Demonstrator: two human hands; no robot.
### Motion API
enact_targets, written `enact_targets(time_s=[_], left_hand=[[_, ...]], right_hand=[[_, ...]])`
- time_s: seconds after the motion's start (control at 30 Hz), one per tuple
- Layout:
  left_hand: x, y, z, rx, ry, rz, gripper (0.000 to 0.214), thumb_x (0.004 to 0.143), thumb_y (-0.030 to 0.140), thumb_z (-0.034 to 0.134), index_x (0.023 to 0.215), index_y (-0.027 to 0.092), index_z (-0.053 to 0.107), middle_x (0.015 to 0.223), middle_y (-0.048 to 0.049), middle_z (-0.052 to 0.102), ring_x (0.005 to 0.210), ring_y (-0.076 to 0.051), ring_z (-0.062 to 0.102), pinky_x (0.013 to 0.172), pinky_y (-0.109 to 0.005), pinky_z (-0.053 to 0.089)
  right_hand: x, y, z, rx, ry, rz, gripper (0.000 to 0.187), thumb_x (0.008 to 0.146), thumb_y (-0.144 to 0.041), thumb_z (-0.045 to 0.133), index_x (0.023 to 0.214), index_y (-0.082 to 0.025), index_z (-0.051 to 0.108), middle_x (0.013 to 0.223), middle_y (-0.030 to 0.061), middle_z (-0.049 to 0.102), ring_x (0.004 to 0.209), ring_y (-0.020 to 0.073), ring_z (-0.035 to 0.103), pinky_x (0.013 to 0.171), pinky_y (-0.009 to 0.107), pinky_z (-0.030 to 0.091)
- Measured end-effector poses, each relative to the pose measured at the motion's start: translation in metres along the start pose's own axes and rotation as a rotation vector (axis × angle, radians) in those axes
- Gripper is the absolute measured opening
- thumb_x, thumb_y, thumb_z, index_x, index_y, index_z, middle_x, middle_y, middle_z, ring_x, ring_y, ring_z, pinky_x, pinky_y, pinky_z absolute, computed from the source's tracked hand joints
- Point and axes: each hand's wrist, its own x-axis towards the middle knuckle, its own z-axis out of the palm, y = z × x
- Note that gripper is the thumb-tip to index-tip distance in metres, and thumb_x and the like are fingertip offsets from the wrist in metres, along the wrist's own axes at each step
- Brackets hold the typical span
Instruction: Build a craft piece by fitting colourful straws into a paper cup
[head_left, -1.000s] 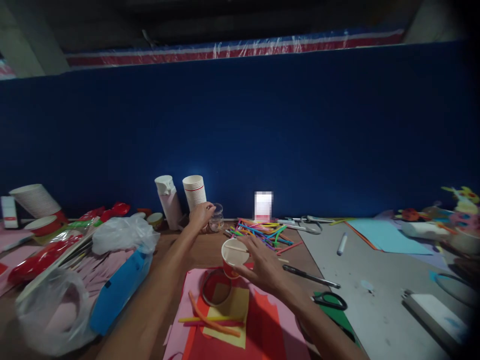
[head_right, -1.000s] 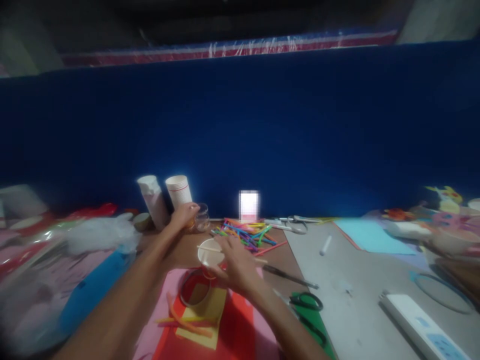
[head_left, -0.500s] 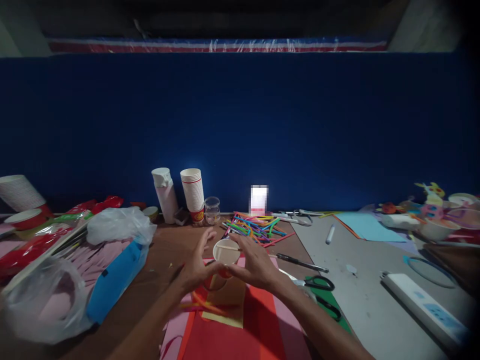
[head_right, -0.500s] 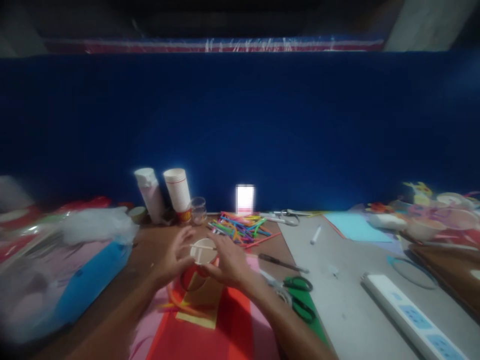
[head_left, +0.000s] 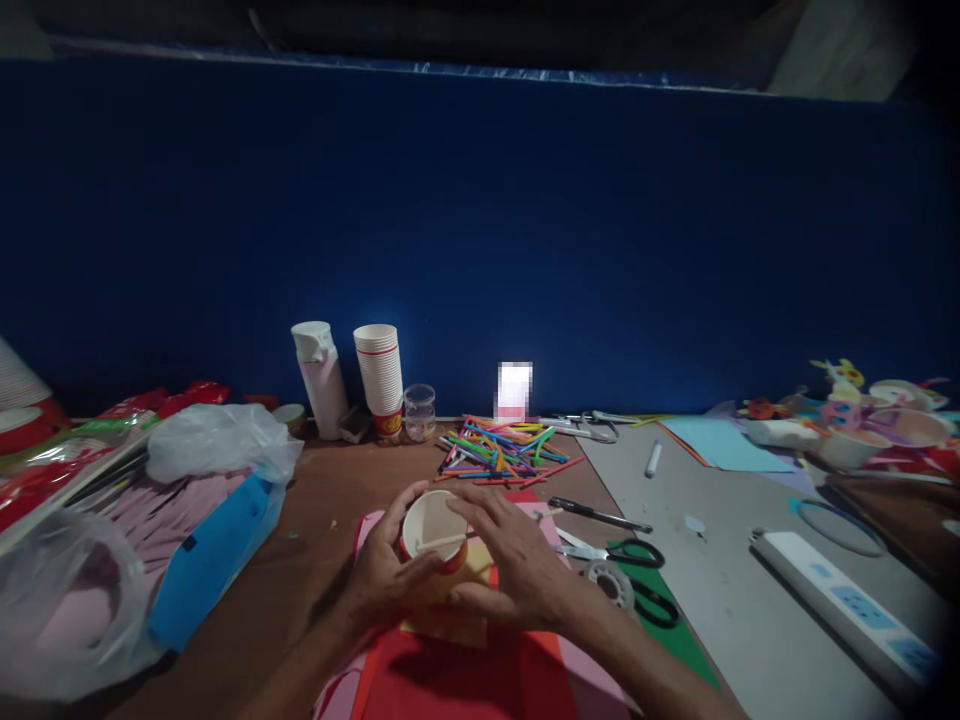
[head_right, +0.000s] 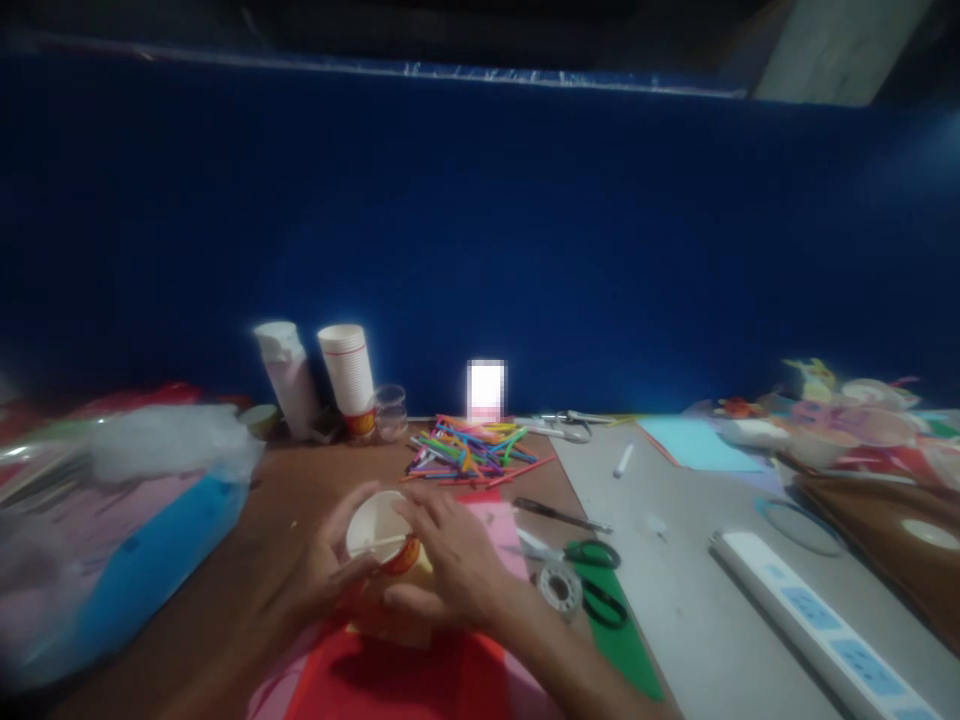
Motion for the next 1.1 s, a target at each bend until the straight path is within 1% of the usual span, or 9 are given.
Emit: enact_targets(time_s=[0.1, 0.23, 0.37, 0.5, 0.67, 0.8, 0.9, 1.0, 1.1], left_hand=[[0.004, -0.009, -0.007, -0.034, 0.014, 0.017, 0.086, 0.059, 0.055, 0.067, 0.129, 0.016, 0.037, 0.127, -0.0118, 0.050, 0.115, -0.029, 0.048, 0.096, -0.034, 0.040], [0.004, -0.003, -0.012, -0.078, 0.059, 0.006, 0.094, 0.053, 0.066, 0.063, 0.127, 0.012, 0.041, 0.122, -0.0150, 0.053, 0.110, -0.032, 0.051, 0.091, -0.036, 0.044], [0.000, 0.004, -0.006, -0.103, 0.076, -0.003, 0.093, 0.050, 0.065, 0.066, 0.123, 0.010, 0.047, 0.118, -0.0159, 0.056, 0.108, -0.033, 0.052, 0.086, -0.036, 0.046], [-0.004, 0.006, 0.000, -0.066, 0.092, 0.048, 0.088, 0.049, 0.065, 0.066, 0.118, 0.012, 0.051, 0.117, -0.0141, 0.056, 0.107, -0.032, 0.052, 0.087, -0.035, 0.045], [-0.005, 0.005, 0.002, -0.061, -0.042, 0.068, 0.081, 0.058, 0.062, 0.064, 0.119, 0.013, 0.046, 0.119, -0.0142, 0.055, 0.107, -0.030, 0.052, 0.089, -0.035, 0.044], [-0.005, -0.009, 0.006, -0.107, -0.012, 0.143, 0.076, 0.063, 0.053, 0.066, 0.123, 0.013, 0.040, 0.122, -0.0168, 0.051, 0.112, -0.029, 0.049, 0.096, -0.038, 0.039], [-0.006, -0.014, 0.008, -0.082, 0.011, 0.137, 0.078, 0.065, 0.049, 0.066, 0.127, 0.014, 0.035, 0.123, -0.0175, 0.051, 0.113, -0.029, 0.049, 0.097, -0.039, 0.038], [-0.009, -0.006, 0.008, 0.023, -0.023, 0.129, 0.080, 0.063, 0.051, 0.066, 0.128, 0.015, 0.037, 0.126, -0.0161, 0.049, 0.117, -0.030, 0.045, 0.097, -0.038, 0.037], [-0.011, 0.004, 0.008, 0.127, -0.078, 0.113, 0.085, 0.060, 0.049, 0.068, 0.131, 0.017, 0.035, 0.132, -0.0128, 0.044, 0.121, -0.029, 0.040, 0.100, -0.038, 0.035]], right_hand=[[-0.007, 0.005, 0.005, -0.012, 0.124, 0.007, 0.061, 0.078, -0.041, 0.053, 0.131, -0.018, 0.034, 0.128, 0.0124, 0.042, 0.116, 0.0246, 0.038, 0.095, 0.039, 0.036], [-0.020, 0.017, 0.016, -0.046, 0.317, 0.043, 0.035, 0.087, -0.024, 0.038, 0.121, -0.018, 0.045, 0.111, 0.0118, 0.052, 0.100, 0.0216, 0.049, 0.080, 0.035, 0.044], [-0.030, 0.027, 0.025, -0.121, 0.381, 0.026, 0.023, 0.087, -0.018, 0.039, 0.103, -0.018, 0.056, 0.082, 0.0075, 0.058, 0.075, 0.0179, 0.053, 0.064, 0.029, 0.042], [-0.030, 0.032, 0.031, -0.170, 0.438, 0.019, 0.019, 0.086, -0.017, 0.043, 0.097, -0.016, 0.059, 0.069, 0.0051, 0.056, 0.066, 0.0158, 0.051, 0.058, 0.026, 0.039], [-0.027, 0.032, 0.034, -0.100, 0.461, 0.032, 0.019, 0.087, -0.017, 0.043, 0.097, -0.016, 0.058, 0.067, 0.0037, 0.056, 0.061, 0.0131, 0.050, 0.055, 0.023, 0.037], [-0.028, 0.028, 0.037, -0.045, 0.411, 0.068, 0.019, 0.088, -0.018, 0.041, 0.093, -0.017, 0.059, 0.068, 0.0034, 0.056, 0.062, 0.0128, 0.051, 0.055, 0.022, 0.037], [-0.028, 0.024, 0.041, -0.024, 0.384, 0.086, 0.019, 0.089, -0.019, 0.040, 0.091, -0.017, 0.059, 0.068, 0.0032, 0.057, 0.062, 0.0126, 0.051, 0.056, 0.022, 0.038], [-0.028, 0.021, 0.044, -0.043, 0.397, 0.097, 0.020, 0.089, -0.021, 0.039, 0.088, -0.017, 0.058, 0.068, 0.0034, 0.059, 0.062, 0.0126, 0.053, 0.057, 0.022, 0.040], [-0.029, 0.019, 0.045, -0.066, 0.374, 0.100, 0.021, 0.089, -0.023, 0.039, 0.090, -0.018, 0.059, 0.068, 0.0035, 0.060, 0.061, 0.0131, 0.054, 0.056, 0.022, 0.040]])
